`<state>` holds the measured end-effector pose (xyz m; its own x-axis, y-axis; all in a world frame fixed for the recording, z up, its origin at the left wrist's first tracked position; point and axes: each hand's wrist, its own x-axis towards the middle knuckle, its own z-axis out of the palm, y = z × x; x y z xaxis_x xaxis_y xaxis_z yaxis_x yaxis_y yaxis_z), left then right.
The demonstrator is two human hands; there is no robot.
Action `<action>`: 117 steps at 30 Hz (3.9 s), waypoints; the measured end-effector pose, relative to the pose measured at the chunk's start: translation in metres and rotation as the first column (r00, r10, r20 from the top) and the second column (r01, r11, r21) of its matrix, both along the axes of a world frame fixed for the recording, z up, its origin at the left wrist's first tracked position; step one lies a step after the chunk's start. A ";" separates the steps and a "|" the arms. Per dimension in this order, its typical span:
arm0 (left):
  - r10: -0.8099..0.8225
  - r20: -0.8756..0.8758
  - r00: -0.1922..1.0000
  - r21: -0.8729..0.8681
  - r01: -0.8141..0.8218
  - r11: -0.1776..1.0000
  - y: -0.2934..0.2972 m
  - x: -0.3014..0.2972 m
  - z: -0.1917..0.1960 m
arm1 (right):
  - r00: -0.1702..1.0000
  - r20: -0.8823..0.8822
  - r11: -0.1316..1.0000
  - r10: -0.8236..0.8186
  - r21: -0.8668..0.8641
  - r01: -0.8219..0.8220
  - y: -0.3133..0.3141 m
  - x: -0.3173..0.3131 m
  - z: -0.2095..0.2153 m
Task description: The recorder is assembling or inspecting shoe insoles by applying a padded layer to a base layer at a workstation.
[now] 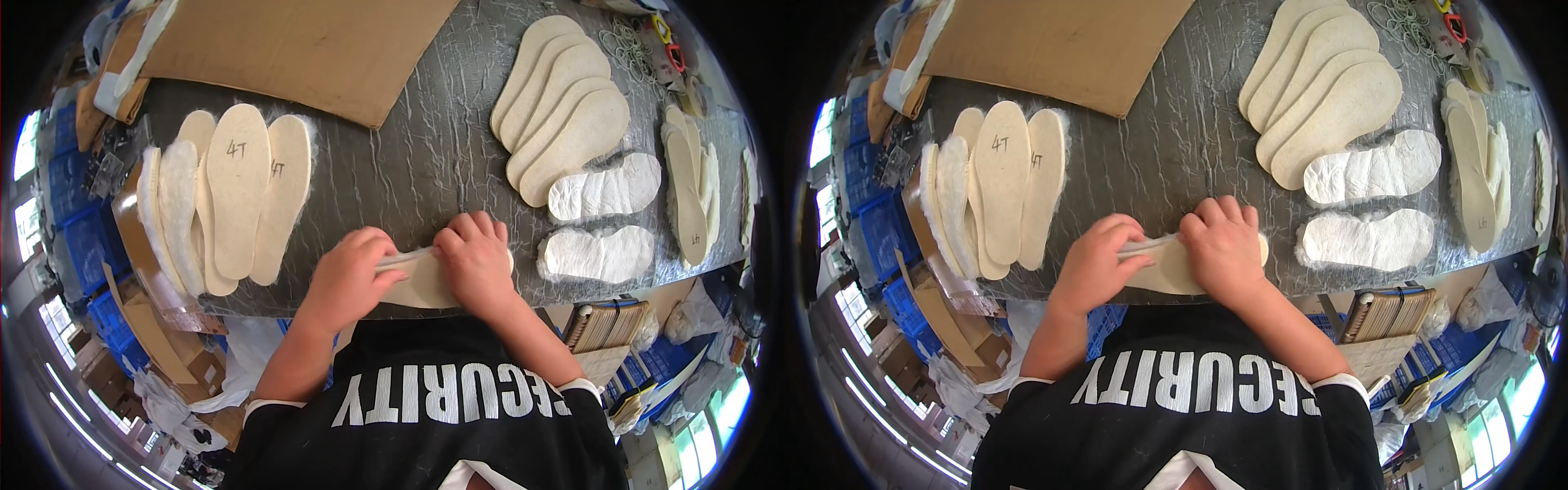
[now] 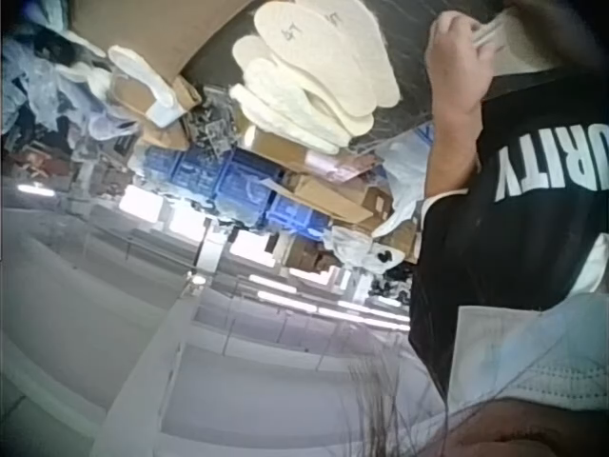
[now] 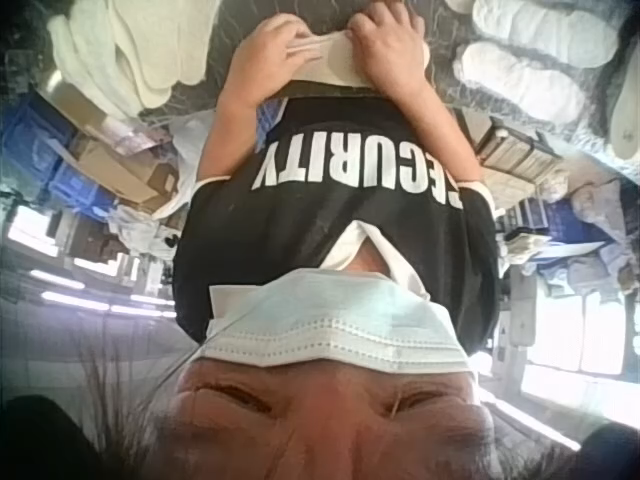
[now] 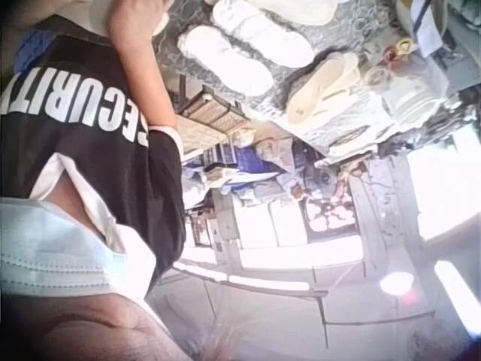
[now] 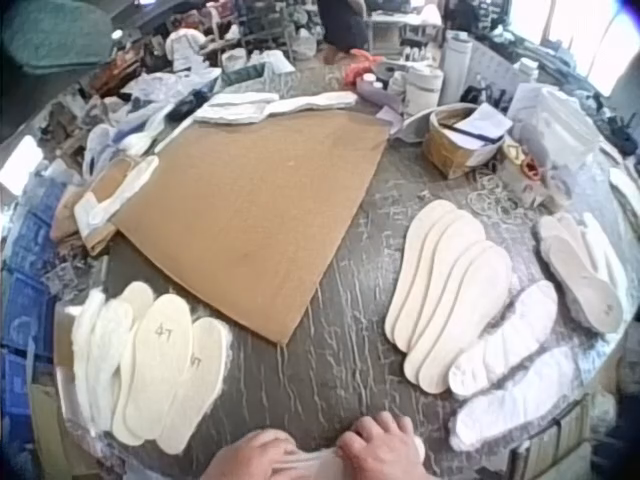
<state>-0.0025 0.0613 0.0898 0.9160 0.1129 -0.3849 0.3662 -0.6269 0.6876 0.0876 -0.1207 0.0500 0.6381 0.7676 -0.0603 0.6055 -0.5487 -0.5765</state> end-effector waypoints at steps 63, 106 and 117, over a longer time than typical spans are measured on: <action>0.751 0.137 0.646 -0.358 -0.674 0.646 0.028 -0.075 -0.027 | 0.570 -0.769 0.927 0.289 0.373 0.033 0.078 0.003 0.008; 0.501 -0.119 0.857 -0.716 -0.424 0.554 0.008 -0.056 0.013 | 0.870 -0.422 0.848 0.257 0.531 0.007 0.029 -0.013 0.012; 0.563 -0.125 0.817 -0.849 -0.382 0.366 -0.001 -0.065 0.010 | 0.900 -0.366 0.842 0.236 0.539 -0.002 0.029 -0.016 0.014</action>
